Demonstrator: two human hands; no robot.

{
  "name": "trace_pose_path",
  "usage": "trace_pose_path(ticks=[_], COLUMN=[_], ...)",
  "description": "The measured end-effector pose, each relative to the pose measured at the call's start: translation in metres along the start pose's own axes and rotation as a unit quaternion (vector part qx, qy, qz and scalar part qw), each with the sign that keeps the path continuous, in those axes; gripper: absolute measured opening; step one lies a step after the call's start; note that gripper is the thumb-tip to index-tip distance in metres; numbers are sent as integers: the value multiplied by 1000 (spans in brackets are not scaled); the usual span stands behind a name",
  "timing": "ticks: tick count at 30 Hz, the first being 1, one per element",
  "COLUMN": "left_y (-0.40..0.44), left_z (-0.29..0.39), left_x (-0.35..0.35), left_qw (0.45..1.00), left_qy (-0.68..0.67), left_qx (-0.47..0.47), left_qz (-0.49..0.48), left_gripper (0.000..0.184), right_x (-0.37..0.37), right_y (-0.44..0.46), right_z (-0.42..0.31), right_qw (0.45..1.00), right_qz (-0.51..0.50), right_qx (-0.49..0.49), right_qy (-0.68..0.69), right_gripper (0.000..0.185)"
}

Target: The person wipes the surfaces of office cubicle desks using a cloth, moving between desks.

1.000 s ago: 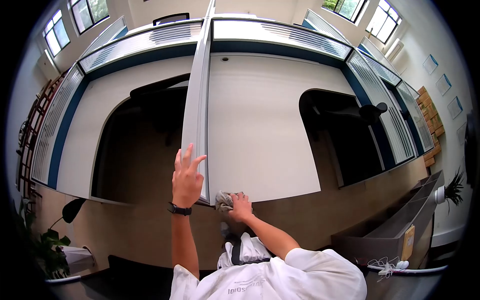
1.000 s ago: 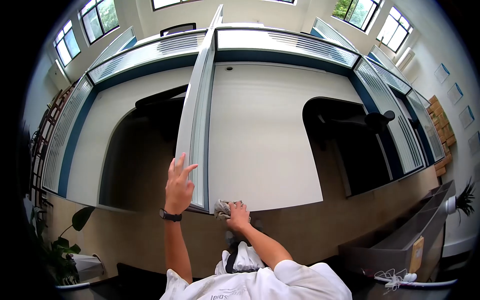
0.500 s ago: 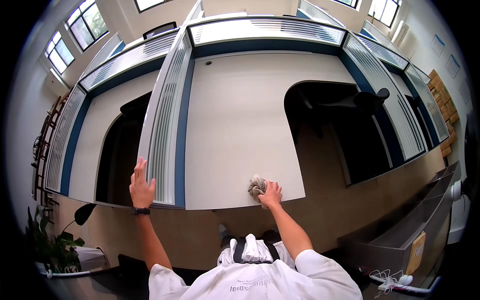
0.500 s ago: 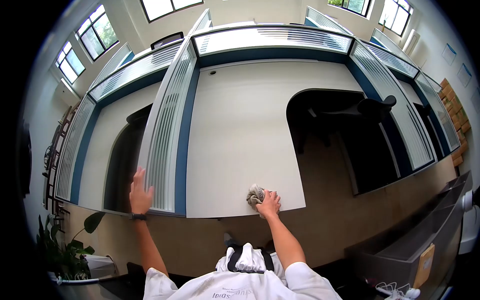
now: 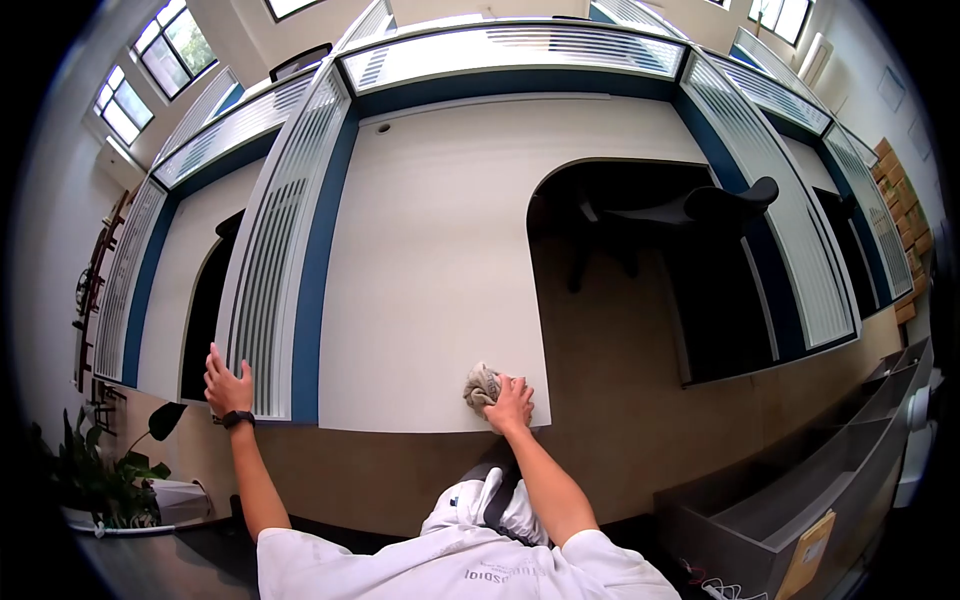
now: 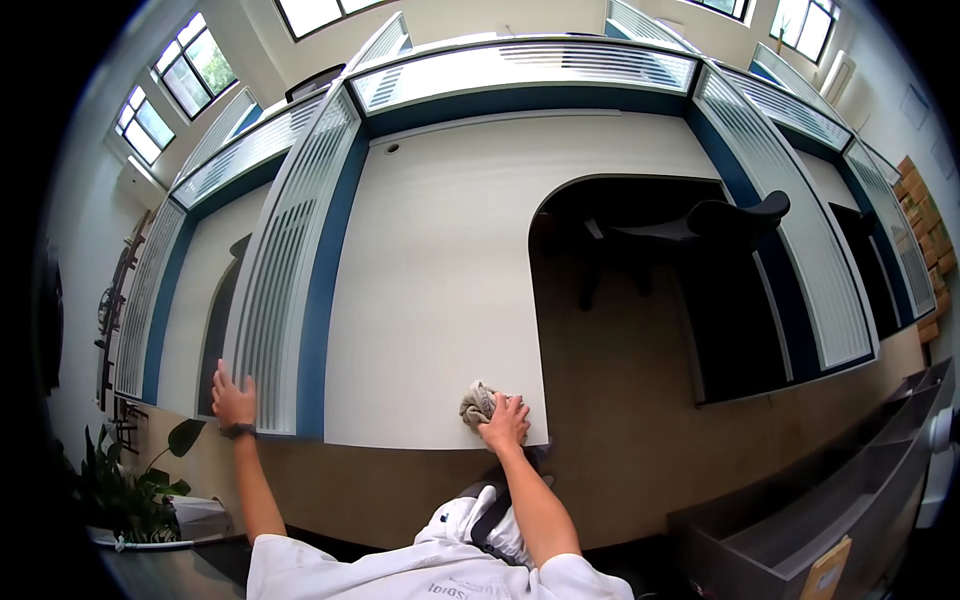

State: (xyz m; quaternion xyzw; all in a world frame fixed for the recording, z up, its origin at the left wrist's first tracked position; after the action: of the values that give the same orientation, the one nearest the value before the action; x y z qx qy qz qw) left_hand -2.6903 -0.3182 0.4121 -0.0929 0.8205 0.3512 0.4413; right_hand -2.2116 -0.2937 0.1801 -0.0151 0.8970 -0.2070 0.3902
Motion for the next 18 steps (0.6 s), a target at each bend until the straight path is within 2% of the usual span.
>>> trace_pose_path(ticks=[4, 6, 7, 9, 10, 11, 12, 14, 15, 16, 18], left_y=[-1, 0, 0, 0, -5, -15, -19, -47, -66, -88, -130], left_z=[-2, -3, -4, -1, 9, 24, 47, 132, 180, 224, 313], left_x=[3, 3, 9, 1, -10, -13, -22, -42, -49, -44, -32], left_qw=[999, 997, 996, 991, 977, 982, 984, 998, 995, 983, 954], left_qy=[43, 52, 67, 97, 171, 172, 170, 48, -47, -141, -208], left_qx=[-10, -37, -45, -77, -115, -77, -36, 51, 56, 77, 105], left_qz=[4, -41, -31, -47, -47, -9, 33, -3, -70, -92, -188], left_gripper=[65, 65, 65, 67, 71, 72, 73, 73, 69, 62, 53], right_x=[-5, -6, -9, -19, -25, -31, -35, -43, -47, -49, -49], right_y=[0, 3, 9, 17, 23, 28, 33, 45, 51, 55, 69], right_z=[1, 3, 5, 1, 1, -3, -7, -11, -13, -14, -13], right_qw=[999, 998, 997, 987, 985, 978, 970, 963, 953, 942, 932], right_qz=[-30, -42, -49, -94, -105, -131, -154, -175, -194, -213, -223], right_qx=[-28, -50, -50, -119, -124, -150, -174, -188, -219, -250, -270], right_qy=[5, -4, -14, -47, -59, -65, -68, -87, -74, -62, -94], right_gripper=[71, 72, 72, 72, 72, 71, 70, 70, 71, 72, 72])
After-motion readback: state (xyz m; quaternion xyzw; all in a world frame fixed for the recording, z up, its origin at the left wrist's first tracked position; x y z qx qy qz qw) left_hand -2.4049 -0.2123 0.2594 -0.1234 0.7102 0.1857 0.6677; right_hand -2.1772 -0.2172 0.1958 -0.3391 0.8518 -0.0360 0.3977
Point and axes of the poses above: each hand's wrist, its own y-axis towards the middle knuckle, its own x-axis out of the palm, z = x × y, the point moved 3 cm from there along y, towards the middle knuckle, and after that the axes turned 9 degrees about y, right-handed, at the moved point
